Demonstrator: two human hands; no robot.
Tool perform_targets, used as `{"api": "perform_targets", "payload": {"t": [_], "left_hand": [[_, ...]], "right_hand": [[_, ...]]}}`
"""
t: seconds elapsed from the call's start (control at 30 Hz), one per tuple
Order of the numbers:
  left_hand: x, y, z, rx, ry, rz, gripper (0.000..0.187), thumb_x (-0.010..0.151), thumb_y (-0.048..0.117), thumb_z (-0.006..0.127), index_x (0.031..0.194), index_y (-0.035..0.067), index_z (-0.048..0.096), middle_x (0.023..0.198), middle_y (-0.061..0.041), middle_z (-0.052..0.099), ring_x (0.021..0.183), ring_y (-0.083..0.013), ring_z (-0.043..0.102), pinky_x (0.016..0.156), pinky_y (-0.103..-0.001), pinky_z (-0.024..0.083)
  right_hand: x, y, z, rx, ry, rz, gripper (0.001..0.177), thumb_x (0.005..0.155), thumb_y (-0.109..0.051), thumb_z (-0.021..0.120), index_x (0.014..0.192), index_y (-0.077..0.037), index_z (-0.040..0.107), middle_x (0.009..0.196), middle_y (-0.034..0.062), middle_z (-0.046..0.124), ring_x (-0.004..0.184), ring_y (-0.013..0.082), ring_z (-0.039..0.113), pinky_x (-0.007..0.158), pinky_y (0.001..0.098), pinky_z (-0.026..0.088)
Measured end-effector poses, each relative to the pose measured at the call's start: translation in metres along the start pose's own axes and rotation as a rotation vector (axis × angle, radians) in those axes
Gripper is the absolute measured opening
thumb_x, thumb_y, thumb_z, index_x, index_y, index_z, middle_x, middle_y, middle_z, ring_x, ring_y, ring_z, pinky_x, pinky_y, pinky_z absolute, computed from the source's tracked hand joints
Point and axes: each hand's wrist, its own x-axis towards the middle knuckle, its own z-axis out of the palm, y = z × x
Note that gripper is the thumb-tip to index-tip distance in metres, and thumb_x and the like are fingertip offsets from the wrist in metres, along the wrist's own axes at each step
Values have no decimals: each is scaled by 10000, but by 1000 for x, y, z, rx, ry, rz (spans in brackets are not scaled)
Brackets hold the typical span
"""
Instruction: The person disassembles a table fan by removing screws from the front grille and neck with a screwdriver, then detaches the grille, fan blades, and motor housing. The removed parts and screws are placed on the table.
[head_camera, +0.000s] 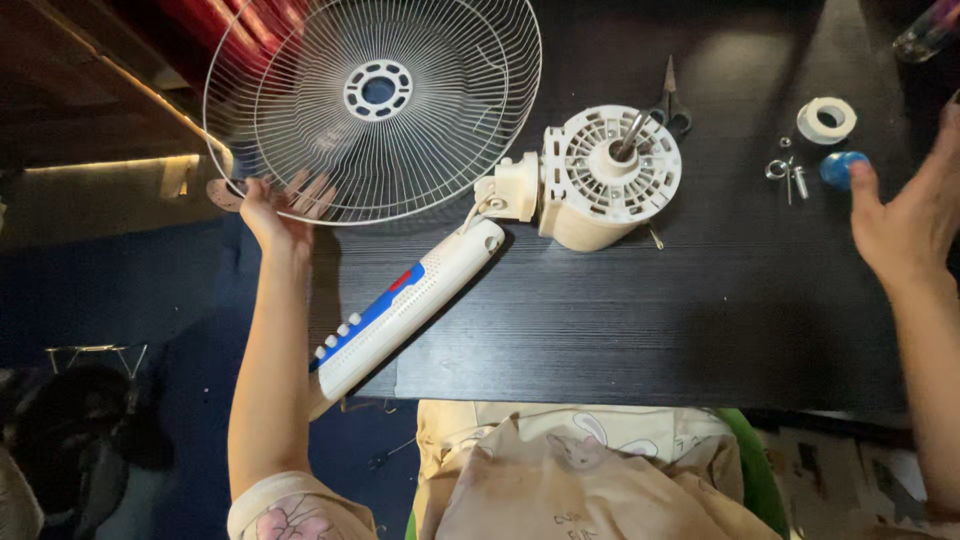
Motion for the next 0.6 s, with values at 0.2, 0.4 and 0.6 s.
{"api": "perform_targets", "payload": {"t": [0.2,0.4,0.6], "left_hand": [[20,12,-6,305,208,-39,340,1025,329,556,1260,86,516,1077,-166,518,985,-346,594,827,-666,627],[7,25,-10,481,183,167,476,961,301,640,1299,-24,561,1088,-116,665,880,-200,715,735,-390,606],[-112,6,41,1269,274,976,753,1010,257,775,1518,-110,358,1346,-268,418,1297,-391,434,1111,-493,414]], "right_hand": [[-10,1,17,-45,-65,95,893,1140,-298,683,1726,-16,70,1752,312,136,1662,437,127,1216,769,1],[-34,12,29,-129,-41,-23,898,1147,-304,698,1717,-5,72,1764,295,236,1642,404,153,1163,730,-124],[-70,-54,27,0,-33,-87,989,981,-305,751,1706,4,154,1751,311,251,1659,437,223,1197,777,-77]]}}
